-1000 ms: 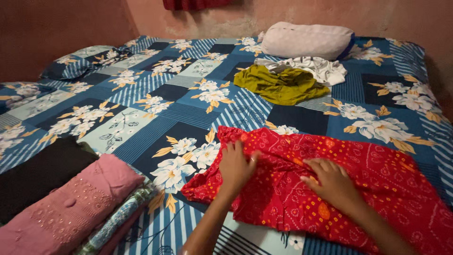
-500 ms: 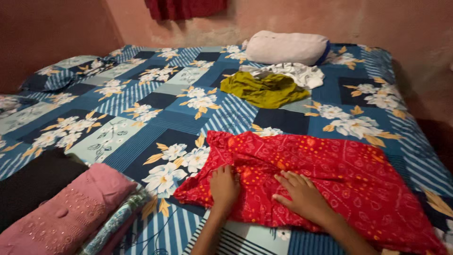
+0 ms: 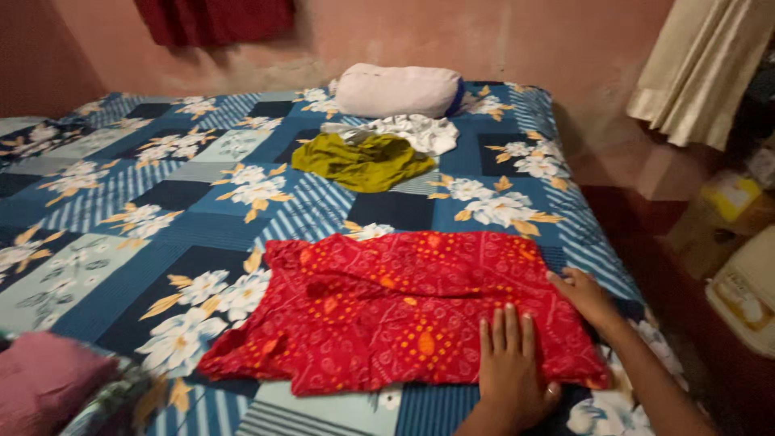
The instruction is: The person folds a black garment with striped trim on a bed, then folds a red patterned garment. Both items are folded by hand and placed in a neat stack on the bed.
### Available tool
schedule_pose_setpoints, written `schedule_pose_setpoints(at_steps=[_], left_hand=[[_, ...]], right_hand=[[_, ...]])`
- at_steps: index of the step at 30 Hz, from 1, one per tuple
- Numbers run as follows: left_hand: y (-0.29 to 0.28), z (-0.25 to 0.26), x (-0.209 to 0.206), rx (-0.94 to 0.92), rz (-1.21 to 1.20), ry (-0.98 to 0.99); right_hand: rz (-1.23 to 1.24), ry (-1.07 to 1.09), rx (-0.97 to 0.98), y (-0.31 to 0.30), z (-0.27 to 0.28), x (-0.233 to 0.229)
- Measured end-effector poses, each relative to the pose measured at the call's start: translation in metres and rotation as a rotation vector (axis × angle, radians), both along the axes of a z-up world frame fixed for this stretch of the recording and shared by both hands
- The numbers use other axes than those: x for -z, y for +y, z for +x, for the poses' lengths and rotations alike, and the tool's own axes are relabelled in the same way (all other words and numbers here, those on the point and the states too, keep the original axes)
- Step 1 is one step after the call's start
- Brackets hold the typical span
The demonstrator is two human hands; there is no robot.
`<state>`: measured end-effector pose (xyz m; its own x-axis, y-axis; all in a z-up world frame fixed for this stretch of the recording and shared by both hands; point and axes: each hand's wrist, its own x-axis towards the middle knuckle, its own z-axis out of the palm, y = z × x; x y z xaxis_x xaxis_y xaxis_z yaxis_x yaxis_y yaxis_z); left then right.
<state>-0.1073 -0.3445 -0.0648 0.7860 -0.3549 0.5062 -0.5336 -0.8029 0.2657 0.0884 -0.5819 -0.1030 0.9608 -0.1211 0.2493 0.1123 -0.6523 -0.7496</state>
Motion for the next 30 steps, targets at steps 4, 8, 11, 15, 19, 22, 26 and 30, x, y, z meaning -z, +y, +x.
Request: schedule_pose_setpoints(at_steps=[4,8,11,15,19,22,26,30], left_hand=[[-0.041,0.021,0.012,-0.088,0.043,0.011],[-0.034,0.027,-0.009,0.105,-0.415,0.195],[0.006,0.034,-0.041,0.136,-0.828,0.349],[0.070,0.031,-0.067,-0.093,-0.772,0.290],[0.160,0.031,-0.055,-0.335,-0.945,0.602],[0.250,0.030,-0.042,-0.223,-0.956,0.199],[0.352,0.006,-0.034,-0.189,-1.208,0.293],[0.411,-0.013,-0.043,-0.399,-1.195,0.500]], right_hand=[[0.448,0.287,-0.245,-0.002,0.035,0.002],[0.725,0.286,-0.215,0.026,0.044,-0.016],[0.761,0.124,-0.190,0.052,0.050,-0.034],[0.731,-0.148,-0.247,0.111,0.060,-0.061],[0.704,-0.409,-0.364,0.213,0.072,-0.089],[0.706,-0.429,-0.481,0.304,0.078,-0.104],[0.255,-0.344,-0.337,0.419,0.083,-0.104],[0.157,-0.476,-0.339,0.515,0.082,-0.088]])
